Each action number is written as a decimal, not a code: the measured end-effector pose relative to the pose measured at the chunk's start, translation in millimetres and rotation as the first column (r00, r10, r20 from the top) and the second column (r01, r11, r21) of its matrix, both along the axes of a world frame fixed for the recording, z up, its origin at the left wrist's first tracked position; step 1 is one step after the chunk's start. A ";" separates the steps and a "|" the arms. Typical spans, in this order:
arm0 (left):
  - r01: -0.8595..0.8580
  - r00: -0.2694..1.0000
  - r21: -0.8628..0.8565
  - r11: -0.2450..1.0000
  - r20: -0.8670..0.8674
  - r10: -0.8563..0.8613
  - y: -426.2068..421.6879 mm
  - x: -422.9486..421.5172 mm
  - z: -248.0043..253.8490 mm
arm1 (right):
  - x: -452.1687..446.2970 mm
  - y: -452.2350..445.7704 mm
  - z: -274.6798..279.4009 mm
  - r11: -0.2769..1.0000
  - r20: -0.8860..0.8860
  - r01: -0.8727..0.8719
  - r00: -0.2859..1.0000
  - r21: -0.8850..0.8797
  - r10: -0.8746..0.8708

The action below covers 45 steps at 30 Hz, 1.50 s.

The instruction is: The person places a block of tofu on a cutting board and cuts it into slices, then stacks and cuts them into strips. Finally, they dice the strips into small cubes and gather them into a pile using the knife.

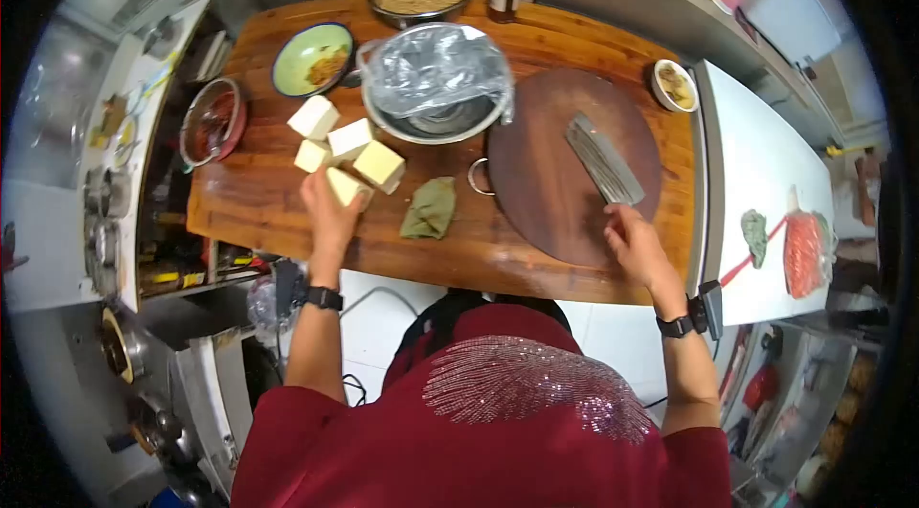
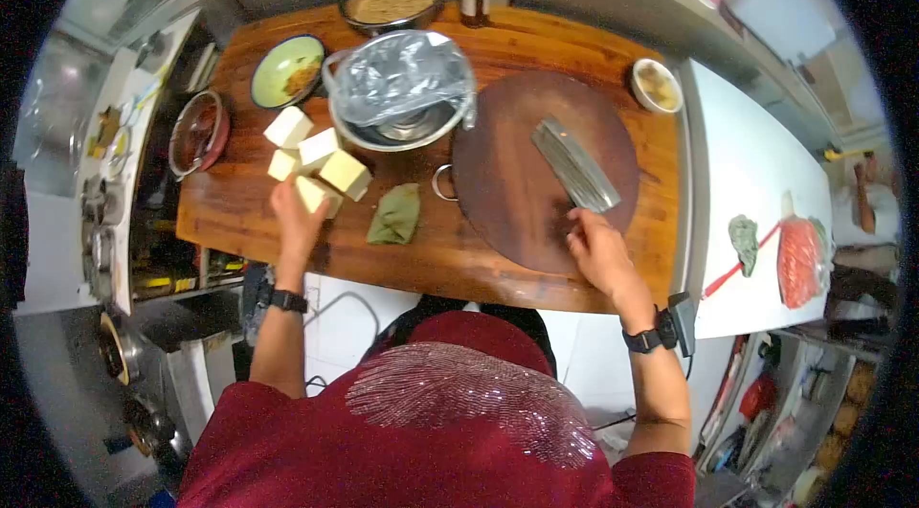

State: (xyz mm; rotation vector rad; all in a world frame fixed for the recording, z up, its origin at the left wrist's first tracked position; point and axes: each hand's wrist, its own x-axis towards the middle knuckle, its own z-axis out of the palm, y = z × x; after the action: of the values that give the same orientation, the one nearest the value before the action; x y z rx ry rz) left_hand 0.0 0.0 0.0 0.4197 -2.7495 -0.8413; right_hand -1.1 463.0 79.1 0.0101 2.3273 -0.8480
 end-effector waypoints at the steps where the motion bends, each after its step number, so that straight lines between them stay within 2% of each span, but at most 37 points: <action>1: -0.020 1.000 0.009 1.000 0.014 0.020 -4.4 9.2 5.4 | 11.1 17.4 -20.7 0.996 -0.219 0.065 0.974 0.058 -0.051; 2: 0.073 0.997 -0.052 0.996 -0.031 -0.075 -16.1 17.5 -0.3 | 21.2 25.1 -30.2 0.986 -0.428 0.133 0.900 0.098 -0.078; 3: 0.099 0.990 -0.031 0.995 -0.103 -0.102 2.0 -22.1 -11.5 | -10.1 46.4 -32.2 0.981 -0.511 0.152 0.857 0.122 -0.070; 5: 0.092 0.995 -0.075 0.993 -0.042 -0.096 0.0 -7.7 -3.1 | 4.1 52.2 -34.3 0.936 -0.626 0.211 0.780 0.283 0.013; 7: 0.062 0.998 -0.074 0.995 -0.002 -0.062 0.9 -2.2 2.5 | 6.2 65.5 -58.6 0.944 -0.632 0.200 0.775 0.261 0.010; 9: 0.028 0.999 -0.078 0.997 0.018 -0.027 4.3 -1.4 6.2 | -2.1 70.1 -71.8 0.963 -0.577 0.111 0.815 0.244 0.052; 11: -0.183 0.983 -0.023 0.983 0.015 0.184 7.7 7.0 6.4 | -5.6 63.1 -67.7 0.963 -0.561 0.119 0.827 0.243 0.039; 13: -0.204 0.979 -0.066 0.977 -0.042 0.201 15.3 26.8 7.8 | -4.2 60.3 -69.3 0.970 -0.562 0.102 0.826 0.221 0.041; 14: -0.215 0.973 0.223 0.951 -0.031 0.227 24.3 37.8 14.5 | -4.0 60.2 -70.9 0.973 -0.564 0.098 0.825 0.211 0.039; 15: -0.211 0.968 0.494 0.844 -0.014 0.250 37.3 47.7 23.7 | -3.5 61.5 -73.4 0.978 -0.572 0.084 0.819 0.194 0.043; 17: -0.139 0.968 0.650 0.747 -0.070 0.240 95.1 56.6 65.5 | -7.0 62.3 -72.5 0.984 -0.582 0.063 0.812 0.169 0.048; 19: -0.055 0.974 0.808 0.586 -0.086 0.210 148.2 45.5 79.8 | -11.8 66.5 -61.7 0.996 -0.517 0.014 0.855 0.093 0.036; 20: 0.020 0.987 0.825 0.565 -0.107 0.121 175.0 36.7 78.8 | -12.9 72.2 -64.4 0.997 -0.507 0.059 0.859 -0.045 -0.073; 21: 0.096 0.991 0.839 0.536 -0.132 0.030 201.7 24.3 76.8 | -14.0 79.2 -59.5 0.997 -0.506 0.050 0.860 -0.050 -0.069; 22: 0.125 0.991 0.882 0.455 -0.133 -0.016 228.0 10.4 70.2 | -13.3 87.4 -49.7 0.991 -0.484 0.075 0.867 -0.111 -0.119; 23: 0.146 0.989 0.917 0.370 -0.131 -0.065 252.0 -3.7 60.7 | -10.2 95.9 -42.3 0.979 -0.453 0.105 0.874 -0.172 -0.174; 25: 0.157 0.982 0.942 0.297 -0.116 -0.152 291.7 -32.7 42.2 | -2.0 115.6 -39.1 0.964 -0.366 0.150 0.903 -0.221 -0.225; 27: 0.192 0.964 0.944 0.270 -0.129 -0.233 314.4 -52.1 19.2 | 8.4 132.7 -32.2 0.909 -0.442 0.191 0.825 -0.371 -0.353; 29: 0.202 0.954 0.947 0.251 -0.132 -0.269 318.8 -55.0 3.4 | 19.1 143.3 -20.2 0.894 -0.388 0.256 0.831 -0.368 -0.398; 30: 0.427 0.888 0.697 0.576 -0.202 -0.413 311.4 -52.6 -0.6 | 23.4 151.0 -23.8 0.842 -0.353 0.305 0.804 -0.445 -0.478; 31: 0.599 0.800 0.293 0.745 -0.190 -0.569 302.4 -49.6 -1.0 | 27.3 158.5 -27.6 0.780 -0.311 0.351 0.772 -0.519 -0.554; 32: 0.615 0.789 0.231 0.754 -0.206 -0.579 291.7 -43.4 -0.1 | 31.2 165.4 -31.8 0.770 -0.312 0.332 0.772 -0.545 -0.554; 33: 0.566 0.824 0.219 0.795 -0.174 -0.539 281.3 -33.8 9.7 | 35.9 168.9 -32.6 0.763 -0.301 0.334 0.774 -0.554 -0.557; 35: 0.379 0.921 0.134 0.916 -0.151 -0.359 252.9 -24.2 -1.7 | 46.4 171.5 -30.9 0.731 -0.225 0.402 0.772 -0.552 -0.595; 36: 0.381 0.920 0.123 0.916 -0.145 -0.363 241.3 -21.8 -9.3 | 51.8 175.0 -39.7 0.723 -0.215 0.411 0.769 -0.555 -0.602; 37: 0.336 0.942 0.052 0.940 -0.001 -0.337 233.1 -19.6 -15.1 | 56.6 176.7 -47.5 0.720 -0.211 0.410 0.769 -0.560 -0.603; 38: 0.299 0.947 -0.019 0.954 0.133 -0.294 228.3 -19.3 -22.3 | 60.3 179.0 -53.7 0.765 -0.294 0.354 0.772 -0.539 -0.564; 39: 0.301 0.946 -0.019 0.953 0.128 -0.296 229.3 -21.3 -22.9 | 63.5 179.7 -56.5 0.806 -0.376 0.298 0.766 -0.511 -0.522; 41: 0.224 0.973 -0.190 0.956 -0.007 -0.229 231.0 -29.8 -24.4 | 71.1 178.4 -56.7 0.810 -0.376 0.307 0.766 -0.499 -0.522; 42: 0.227 0.973 -0.188 0.956 -0.008 -0.232 226.5 -31.1 -26.8 | 75.5 174.0 -50.6 0.778 -0.324 0.352 0.762 -0.520 -0.561; 44: 0.131 0.937 -0.132 0.983 0.341 -0.079 213.6 -36.5 -29.6 | 79.1 163.6 -34.2 0.747 -0.279 0.389 0.754 -0.539 -0.594; 45: 0.131 0.938 -0.131 0.983 0.337 -0.080 214.8 -34.9 -26.5 | 82.0 158.1 -24.5 0.702 -0.201 0.430 0.755 -0.568 -0.625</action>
State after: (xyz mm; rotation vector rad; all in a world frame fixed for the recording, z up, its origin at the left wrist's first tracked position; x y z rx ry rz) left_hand -34.9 214.8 -26.5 0.4187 -3.1459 -0.6257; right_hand 80.9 621.1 54.6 0.3645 2.4105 -1.8881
